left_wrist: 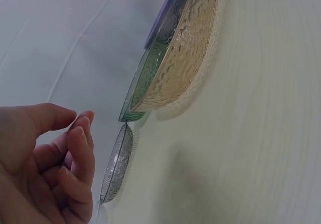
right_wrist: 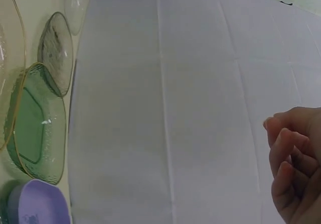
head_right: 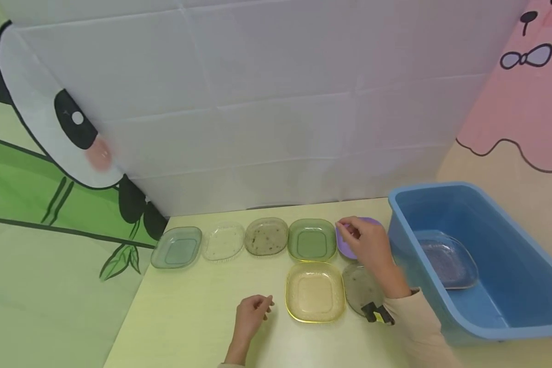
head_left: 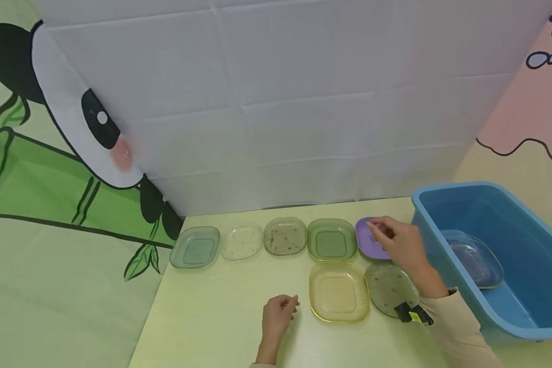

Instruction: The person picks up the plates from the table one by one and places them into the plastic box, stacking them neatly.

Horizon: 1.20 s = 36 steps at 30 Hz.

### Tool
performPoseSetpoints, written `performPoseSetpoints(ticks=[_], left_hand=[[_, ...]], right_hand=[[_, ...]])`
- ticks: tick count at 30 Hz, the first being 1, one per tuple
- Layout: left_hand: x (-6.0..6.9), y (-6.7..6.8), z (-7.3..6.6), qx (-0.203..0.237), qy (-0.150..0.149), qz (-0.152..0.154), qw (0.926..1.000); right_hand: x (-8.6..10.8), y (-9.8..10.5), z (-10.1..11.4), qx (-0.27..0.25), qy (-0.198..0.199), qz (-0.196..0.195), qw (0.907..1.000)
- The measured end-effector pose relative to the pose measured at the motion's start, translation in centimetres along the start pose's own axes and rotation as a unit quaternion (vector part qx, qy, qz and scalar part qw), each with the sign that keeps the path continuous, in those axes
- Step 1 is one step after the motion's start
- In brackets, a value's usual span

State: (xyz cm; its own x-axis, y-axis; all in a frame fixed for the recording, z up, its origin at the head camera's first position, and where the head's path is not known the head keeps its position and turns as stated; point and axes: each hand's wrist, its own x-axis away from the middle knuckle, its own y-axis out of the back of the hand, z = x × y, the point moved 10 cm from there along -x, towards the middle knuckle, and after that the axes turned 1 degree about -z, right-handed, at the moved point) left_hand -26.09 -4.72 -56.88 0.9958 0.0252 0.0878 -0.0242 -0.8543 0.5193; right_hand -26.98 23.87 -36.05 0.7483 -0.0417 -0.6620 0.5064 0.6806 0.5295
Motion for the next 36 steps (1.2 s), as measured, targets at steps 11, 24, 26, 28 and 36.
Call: performPoseSetpoints(ticks=[11,24,26,28,36], left_hand=[[0.0,-0.5,0.3,-0.001,0.008,0.005,1.0000],[-0.2,-0.4,0.0,-0.010,-0.005,0.002,0.9999],[-0.5,-0.2,-0.3,-0.021,-0.011,-0.002,0.9997],[-0.8,0.0,-0.6,-0.035,-0.017,-0.008,0.9992],[-1.7,0.1,-1.2,-0.049,-0.016,-0.010,0.9986]], right_hand=[[4.7,-2.2,-4.9,-0.003,-0.102,0.013,0.9947],[10.1,-3.8,-10.8,0.040,-0.240,0.072,0.9672],[10.4,-3.6,-10.9,0.045,-0.243,0.068,0.9666],[10.6,-3.5,-10.9,0.049,-0.243,0.064,0.9666],[12.1,-3.5,-11.4,0.062,-0.239,0.073,0.9662]])
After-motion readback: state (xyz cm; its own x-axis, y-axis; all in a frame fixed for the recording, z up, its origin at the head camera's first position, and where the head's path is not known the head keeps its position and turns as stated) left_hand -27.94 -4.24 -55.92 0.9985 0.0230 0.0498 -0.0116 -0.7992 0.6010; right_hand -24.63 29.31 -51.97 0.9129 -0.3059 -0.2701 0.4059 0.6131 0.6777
